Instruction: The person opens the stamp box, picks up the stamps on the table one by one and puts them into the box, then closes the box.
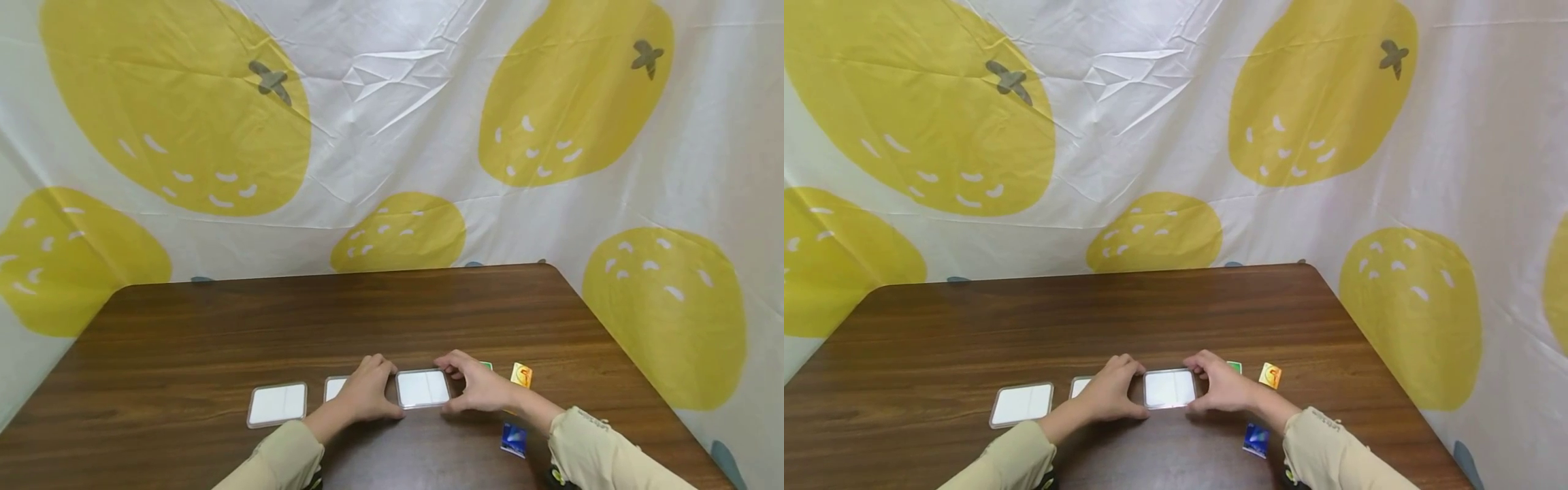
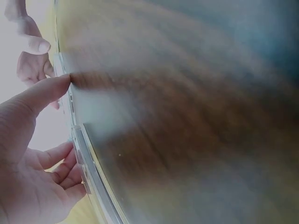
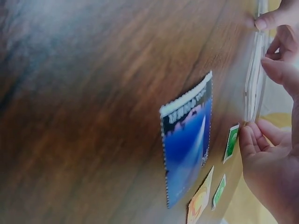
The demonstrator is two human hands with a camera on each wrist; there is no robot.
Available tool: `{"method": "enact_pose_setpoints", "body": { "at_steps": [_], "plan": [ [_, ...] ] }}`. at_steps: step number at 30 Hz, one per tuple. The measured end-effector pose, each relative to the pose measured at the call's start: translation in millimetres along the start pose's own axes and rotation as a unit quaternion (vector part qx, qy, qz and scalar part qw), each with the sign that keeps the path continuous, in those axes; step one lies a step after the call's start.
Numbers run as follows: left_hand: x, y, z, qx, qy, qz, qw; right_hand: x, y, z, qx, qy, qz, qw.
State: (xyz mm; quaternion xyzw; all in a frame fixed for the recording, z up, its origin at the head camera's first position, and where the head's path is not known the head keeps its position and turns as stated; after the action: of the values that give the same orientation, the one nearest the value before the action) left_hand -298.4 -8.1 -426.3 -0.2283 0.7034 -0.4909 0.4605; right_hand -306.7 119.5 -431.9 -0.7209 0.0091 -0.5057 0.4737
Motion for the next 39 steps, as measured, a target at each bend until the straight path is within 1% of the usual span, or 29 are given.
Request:
{"method": "enact_pose_setpoints", "body": {
  "at_steps": [5, 10, 15, 24, 27, 34, 39],
  "plan": [
    [-0.1, -0.4, -0.1, 0.000, -0.008, 0.001, 1.0000, 3.2, 0.8, -1.7, 0.000, -0.012, 0.027, 0.9995],
    [0.3, -0.6, 0.4, -0.007, -0.010, 0.000, 0.9999, 8.9, 2.5, -3.9, 0.004, -0.031, 0.059, 0.9977],
    [0.0, -1.1, 0.9, -0.013, -0.006, -0.002, 0.9999, 10.3, 2.2, -7.3, -0.003, -0.031, 0.083, 0.9960],
    [-0.2, -0.5, -0.7, -0.010, -0.012, -0.002, 0.9999, 16.1, -1.7, -11.9, -0.010, -0.037, 0.123, 0.9917],
    [0.1, -0.7, -1.1, -0.012, -0.016, -0.004, 0.9998, 14.6, -2.3, -12.8, -0.005, -0.034, 0.121, 0.9921],
    [1.7, 0.8, -2.5, -0.011, -0.024, 0.000, 0.9996, 8.3, -3.0, -12.9, 0.004, -0.020, 0.097, 0.9951],
    [2.5, 2.2, -2.9, -0.007, -0.029, 0.001, 0.9996, 6.5, -3.8, -11.9, 0.005, -0.022, 0.080, 0.9965]
  ]
}}
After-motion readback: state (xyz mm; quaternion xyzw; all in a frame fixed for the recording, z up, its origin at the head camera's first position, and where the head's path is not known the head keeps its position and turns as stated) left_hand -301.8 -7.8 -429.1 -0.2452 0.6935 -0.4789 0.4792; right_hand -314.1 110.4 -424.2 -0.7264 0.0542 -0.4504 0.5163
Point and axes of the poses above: each hand's wrist, its own z-axis away from the middle knuckle, its own y-axis out of the palm, x = y × z, the point moved 10 cm from there along -z, towards the middle knuckle, and after that the axes turned 2 degrees about x, right-handed, at the moved point
